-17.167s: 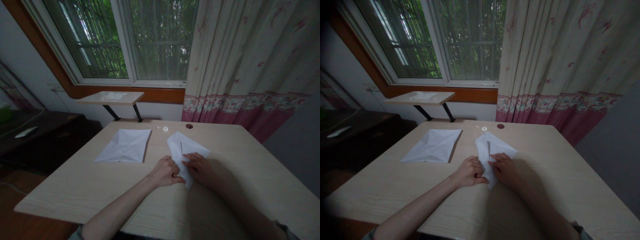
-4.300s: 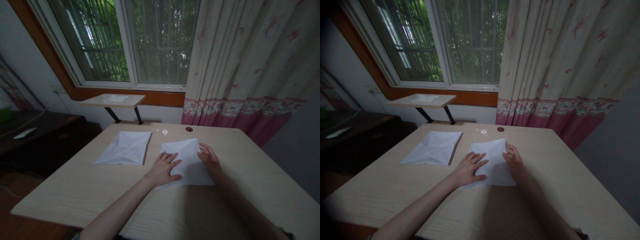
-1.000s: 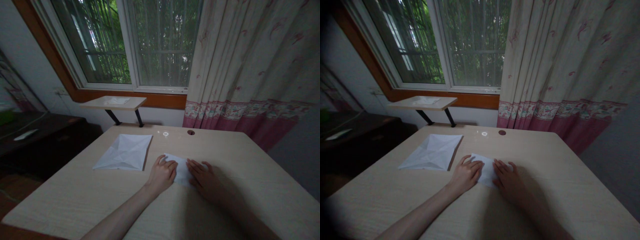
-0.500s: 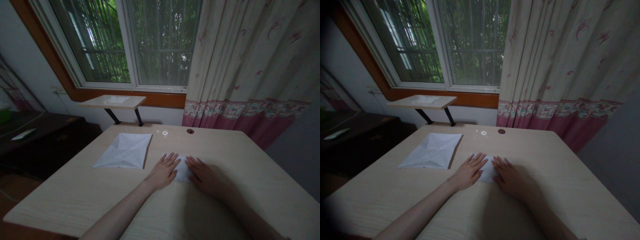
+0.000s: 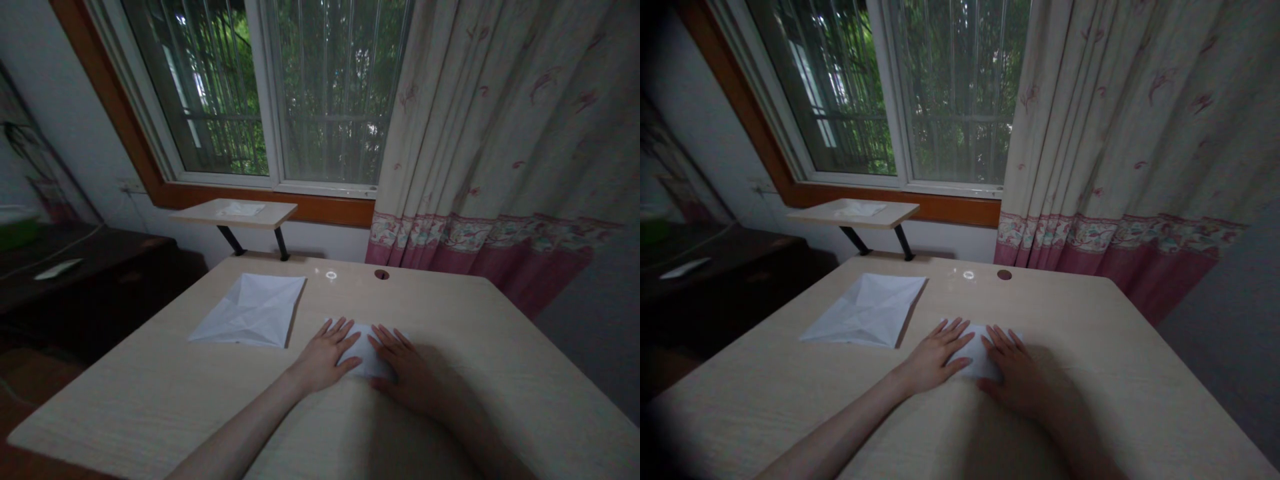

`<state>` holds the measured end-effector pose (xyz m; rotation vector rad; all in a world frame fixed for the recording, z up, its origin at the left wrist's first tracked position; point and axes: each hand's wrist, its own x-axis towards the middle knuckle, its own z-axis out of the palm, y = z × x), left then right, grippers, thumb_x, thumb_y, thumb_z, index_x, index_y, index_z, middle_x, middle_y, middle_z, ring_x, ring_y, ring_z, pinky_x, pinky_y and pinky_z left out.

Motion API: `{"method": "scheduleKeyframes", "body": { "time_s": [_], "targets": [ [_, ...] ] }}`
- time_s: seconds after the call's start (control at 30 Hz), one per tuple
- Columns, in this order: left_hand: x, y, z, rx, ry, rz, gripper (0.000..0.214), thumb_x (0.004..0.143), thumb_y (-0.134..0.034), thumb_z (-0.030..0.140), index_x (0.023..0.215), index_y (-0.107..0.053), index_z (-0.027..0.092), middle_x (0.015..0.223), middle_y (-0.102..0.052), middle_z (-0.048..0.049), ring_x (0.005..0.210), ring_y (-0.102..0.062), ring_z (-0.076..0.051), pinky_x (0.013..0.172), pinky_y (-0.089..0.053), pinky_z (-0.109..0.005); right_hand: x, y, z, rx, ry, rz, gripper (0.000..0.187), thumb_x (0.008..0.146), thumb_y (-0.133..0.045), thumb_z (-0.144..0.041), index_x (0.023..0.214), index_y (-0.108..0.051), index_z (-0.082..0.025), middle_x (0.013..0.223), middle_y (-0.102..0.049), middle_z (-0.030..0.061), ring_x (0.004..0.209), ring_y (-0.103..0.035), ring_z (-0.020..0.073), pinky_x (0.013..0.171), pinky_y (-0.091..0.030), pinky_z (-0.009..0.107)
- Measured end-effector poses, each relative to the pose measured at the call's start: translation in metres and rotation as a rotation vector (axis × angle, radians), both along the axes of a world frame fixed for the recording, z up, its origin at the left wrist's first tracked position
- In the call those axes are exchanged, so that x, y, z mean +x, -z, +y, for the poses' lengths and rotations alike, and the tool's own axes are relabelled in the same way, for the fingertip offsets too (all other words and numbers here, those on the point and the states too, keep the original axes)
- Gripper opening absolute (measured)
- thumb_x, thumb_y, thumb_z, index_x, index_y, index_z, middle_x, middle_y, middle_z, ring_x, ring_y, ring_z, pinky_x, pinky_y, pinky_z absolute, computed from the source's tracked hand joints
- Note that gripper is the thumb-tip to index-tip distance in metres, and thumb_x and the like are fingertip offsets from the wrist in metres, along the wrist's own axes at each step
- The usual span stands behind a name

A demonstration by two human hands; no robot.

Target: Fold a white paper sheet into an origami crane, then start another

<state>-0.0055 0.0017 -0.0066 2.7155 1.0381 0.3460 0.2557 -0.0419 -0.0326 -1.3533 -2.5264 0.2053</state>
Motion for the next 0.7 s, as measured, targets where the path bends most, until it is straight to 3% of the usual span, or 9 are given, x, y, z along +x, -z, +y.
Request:
{"method": "scheduleKeyframes", "body": {
  "time_s": [0.07,0.17,0.27,0.47,0.7],
  "targets": [
    [-0.0001,-0.0036,-0.0005,-0.040,0.023,0.002,0.058,0.102,-0.049,0.056,0.150,-0.047,0.025,0.160,-0.037,-0.0110,0.150,-0.034,-0.030,0.123,-0.026,-0.055,-0.0001,-0.0002,0.0003,-0.017,0.005,0.013,0.073,0.096,-0.052,-0.064,0.154,-0.042,-0.021,0.162,-0.034,0.0133,0.151,-0.030,0.0333,0.124,-0.026,0.057],
    [-0.0002,-0.0066,-0.0021,-0.061,0.050,-0.025,0.070,0.090,-0.064,0.062,0.149,-0.048,0.026,0.159,-0.041,-0.0103,0.149,-0.036,-0.033,0.123,-0.024,-0.060,0.0003,0.0003,0.0006,-0.038,0.012,0.006,0.069,0.096,-0.055,-0.061,0.151,-0.048,-0.021,0.161,-0.037,0.0131,0.150,-0.032,0.0343,0.123,-0.027,0.059],
    [-0.0007,-0.0059,-0.0035,-0.031,0.064,-0.073,0.073,0.081,-0.075,0.056,0.145,-0.054,0.027,0.155,-0.047,-0.0085,0.146,-0.041,-0.035,0.122,-0.025,-0.062,0.0016,0.0024,0.0005,-0.003,0.009,0.011,0.062,0.096,-0.058,-0.053,0.149,-0.051,-0.022,0.159,-0.040,0.0123,0.149,-0.035,0.0339,0.122,-0.030,0.059],
    [-0.0054,-0.0011,0.0001,0.074,0.145,-0.149,0.047,0.083,-0.072,0.044,0.126,-0.068,0.024,0.138,-0.065,-0.0061,0.130,-0.061,-0.028,0.116,-0.041,-0.049,0.0036,0.0052,-0.0004,0.106,-0.017,0.003,0.049,0.097,-0.059,-0.040,0.143,-0.059,-0.022,0.152,-0.051,0.0123,0.144,-0.044,0.0316,0.118,-0.037,0.057],
    [-0.0091,-0.0017,0.0003,0.285,0.273,-0.159,0.029,0.095,-0.059,0.040,0.110,-0.072,0.020,0.111,-0.078,-0.0061,0.097,-0.075,-0.023,0.092,-0.058,-0.037,-0.0004,-0.0039,-0.0068,0.161,-0.052,-0.015,0.041,0.096,-0.060,-0.032,0.134,-0.066,-0.020,0.135,-0.067,0.0107,0.126,-0.063,0.0277,0.108,-0.051,0.046]
  ]
}}
